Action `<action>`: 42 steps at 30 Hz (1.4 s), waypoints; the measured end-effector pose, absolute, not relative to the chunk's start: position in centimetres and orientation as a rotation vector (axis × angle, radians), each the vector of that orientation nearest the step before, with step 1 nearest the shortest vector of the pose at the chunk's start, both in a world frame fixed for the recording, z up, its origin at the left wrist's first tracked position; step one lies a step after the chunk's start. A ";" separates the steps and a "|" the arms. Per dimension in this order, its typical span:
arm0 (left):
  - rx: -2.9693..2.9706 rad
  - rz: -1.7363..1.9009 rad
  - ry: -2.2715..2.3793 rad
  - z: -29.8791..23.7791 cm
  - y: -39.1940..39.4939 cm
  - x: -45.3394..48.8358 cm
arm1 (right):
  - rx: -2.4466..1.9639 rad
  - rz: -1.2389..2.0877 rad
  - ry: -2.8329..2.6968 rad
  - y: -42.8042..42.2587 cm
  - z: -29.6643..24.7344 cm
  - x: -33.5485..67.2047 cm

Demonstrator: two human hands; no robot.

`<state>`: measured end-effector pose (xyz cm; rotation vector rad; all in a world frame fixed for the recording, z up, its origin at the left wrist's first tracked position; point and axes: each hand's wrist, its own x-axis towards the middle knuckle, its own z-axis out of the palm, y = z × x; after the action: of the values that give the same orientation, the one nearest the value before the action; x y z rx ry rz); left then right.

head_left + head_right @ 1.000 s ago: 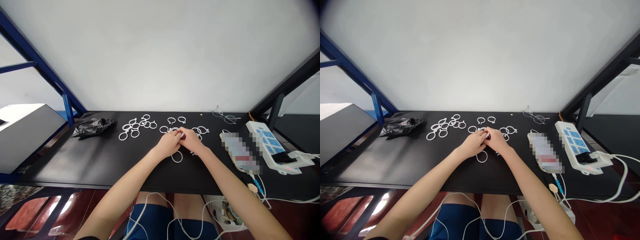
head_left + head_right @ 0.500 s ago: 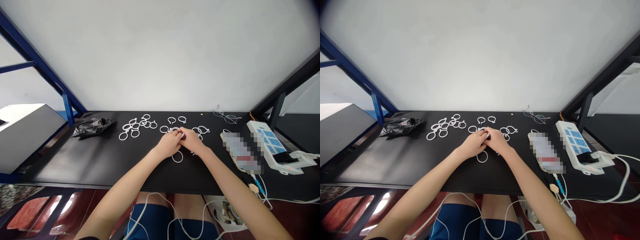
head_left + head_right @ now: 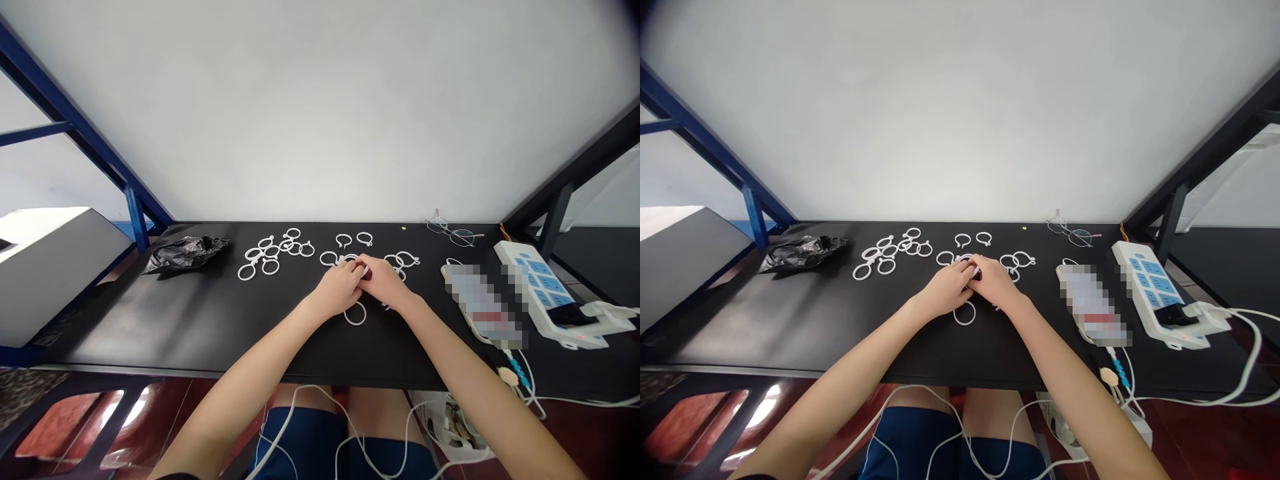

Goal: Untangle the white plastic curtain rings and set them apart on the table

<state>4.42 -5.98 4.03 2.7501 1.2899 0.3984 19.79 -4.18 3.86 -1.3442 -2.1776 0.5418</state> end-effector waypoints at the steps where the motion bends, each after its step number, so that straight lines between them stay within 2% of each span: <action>1: 2.751 0.399 1.290 4.0 -6.0 4.4 | -1.345 0.545 -2.176 -4.2 3.9 19.8; 42: 2.759 0.397 1.289 4.0 -6.0 4.4 | -1.334 0.542 -2.173 -4.1 3.8 19.9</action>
<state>4.42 -6.00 4.03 2.7587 1.2893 0.3967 19.87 -4.13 3.79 -1.3341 -2.1725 0.5422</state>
